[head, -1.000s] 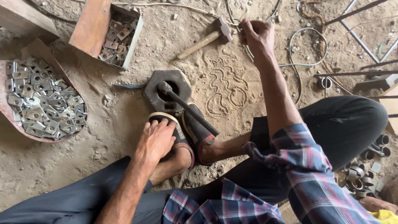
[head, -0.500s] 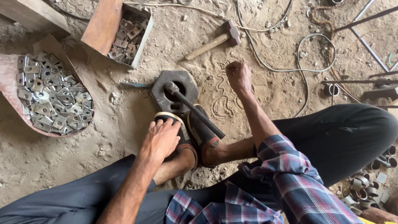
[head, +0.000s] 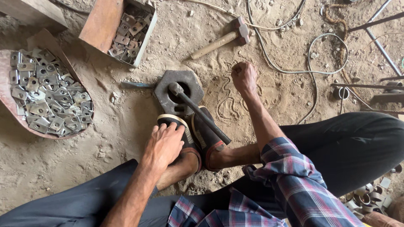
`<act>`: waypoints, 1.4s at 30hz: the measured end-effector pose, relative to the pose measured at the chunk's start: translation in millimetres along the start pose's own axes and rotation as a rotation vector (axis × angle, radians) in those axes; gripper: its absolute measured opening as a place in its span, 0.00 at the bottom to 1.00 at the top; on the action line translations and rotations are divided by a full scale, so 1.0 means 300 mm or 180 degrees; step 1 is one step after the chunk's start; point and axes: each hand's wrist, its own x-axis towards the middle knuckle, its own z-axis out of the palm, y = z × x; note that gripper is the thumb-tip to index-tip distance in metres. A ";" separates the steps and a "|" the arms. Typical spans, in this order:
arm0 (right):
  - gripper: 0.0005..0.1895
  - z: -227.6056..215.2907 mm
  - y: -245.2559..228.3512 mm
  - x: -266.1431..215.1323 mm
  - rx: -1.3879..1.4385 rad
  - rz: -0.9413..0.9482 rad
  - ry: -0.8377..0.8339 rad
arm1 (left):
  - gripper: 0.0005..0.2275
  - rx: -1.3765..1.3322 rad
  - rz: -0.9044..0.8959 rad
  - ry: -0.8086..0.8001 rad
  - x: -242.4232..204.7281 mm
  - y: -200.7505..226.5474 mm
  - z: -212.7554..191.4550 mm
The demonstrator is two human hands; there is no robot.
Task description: The person sits on the ground and uses a hammer to strike small metal pieces placed on a hexagonal anvil. They repeatedly pick up metal parts from a nearby container, position them on the anvil, and strike them to shape the metal. The person occasionally uses a metal rod to adjust the position of the parts on the anvil.
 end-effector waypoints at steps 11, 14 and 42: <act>0.05 0.042 0.000 0.006 0.0326 -0.0090 -0.0015 | 0.16 0.0026 -0.0072 -0.0137 0.009 -0.008 0.004; 0.06 0.046 -0.002 0.007 0.0455 0.0084 -0.0141 | 0.17 0.0005 -0.0098 -0.0212 0.014 -0.008 0.005; 0.05 0.030 0.022 -0.108 0.0077 -0.0167 0.0425 | 0.17 0.0104 -0.0016 -0.0079 0.005 -0.006 -0.005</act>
